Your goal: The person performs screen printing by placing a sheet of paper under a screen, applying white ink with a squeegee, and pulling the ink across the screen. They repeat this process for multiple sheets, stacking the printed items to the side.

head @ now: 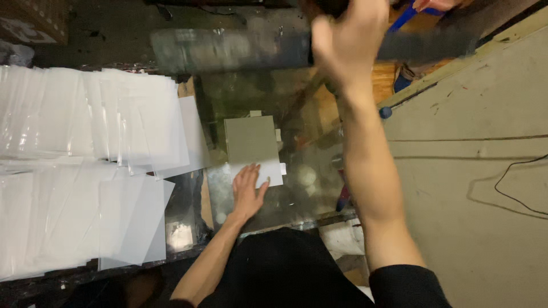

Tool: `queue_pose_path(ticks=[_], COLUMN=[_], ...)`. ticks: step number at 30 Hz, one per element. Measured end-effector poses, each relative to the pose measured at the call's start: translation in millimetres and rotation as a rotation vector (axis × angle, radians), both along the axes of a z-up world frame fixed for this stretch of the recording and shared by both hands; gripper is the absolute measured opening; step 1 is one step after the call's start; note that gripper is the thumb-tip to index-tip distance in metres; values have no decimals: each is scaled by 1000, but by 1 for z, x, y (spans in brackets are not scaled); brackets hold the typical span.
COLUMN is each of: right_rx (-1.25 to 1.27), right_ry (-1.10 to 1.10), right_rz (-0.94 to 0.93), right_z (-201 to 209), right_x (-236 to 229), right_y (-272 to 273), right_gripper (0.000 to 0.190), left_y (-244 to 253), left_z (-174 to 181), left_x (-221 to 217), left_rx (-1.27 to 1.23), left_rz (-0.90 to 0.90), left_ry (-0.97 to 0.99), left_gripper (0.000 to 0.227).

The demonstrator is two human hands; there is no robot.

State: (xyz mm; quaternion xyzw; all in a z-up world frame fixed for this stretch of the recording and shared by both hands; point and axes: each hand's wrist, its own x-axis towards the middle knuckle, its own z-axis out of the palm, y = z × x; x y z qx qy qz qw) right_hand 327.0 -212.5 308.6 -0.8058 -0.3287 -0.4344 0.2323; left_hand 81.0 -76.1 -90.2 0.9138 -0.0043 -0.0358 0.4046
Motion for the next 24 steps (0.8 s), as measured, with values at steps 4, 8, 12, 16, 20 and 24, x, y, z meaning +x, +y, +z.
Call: queue_pose_path(ticks=[4,8,12,16,20,24], right_rx=[238,-29,-470,-588,-485,-719], right_ry=[-61,260,843,884,1009,1036], right_rz=[182,120,49,-353,-477,-309], right_z=[-68,-184,-273,-366,-370,-383], right_x=[-79,-181,-131,19,103,77], right_y=[-16,-37,-13,12,46,55], right_gripper=[38,38,44,46,57,51], left_y=[50,82,82,70,79,76], left_z=[67,112,54,-73,-56,-70], left_x=[-21,-75,-109,-140,-130,-142], left_rx=[-534,-836,-516,-618,-509,-519], left_rz=[263,460,558,620,614,533], left_ry=[60,137,420,413,557,518], left_gripper=[65,114,96,77,77,58])
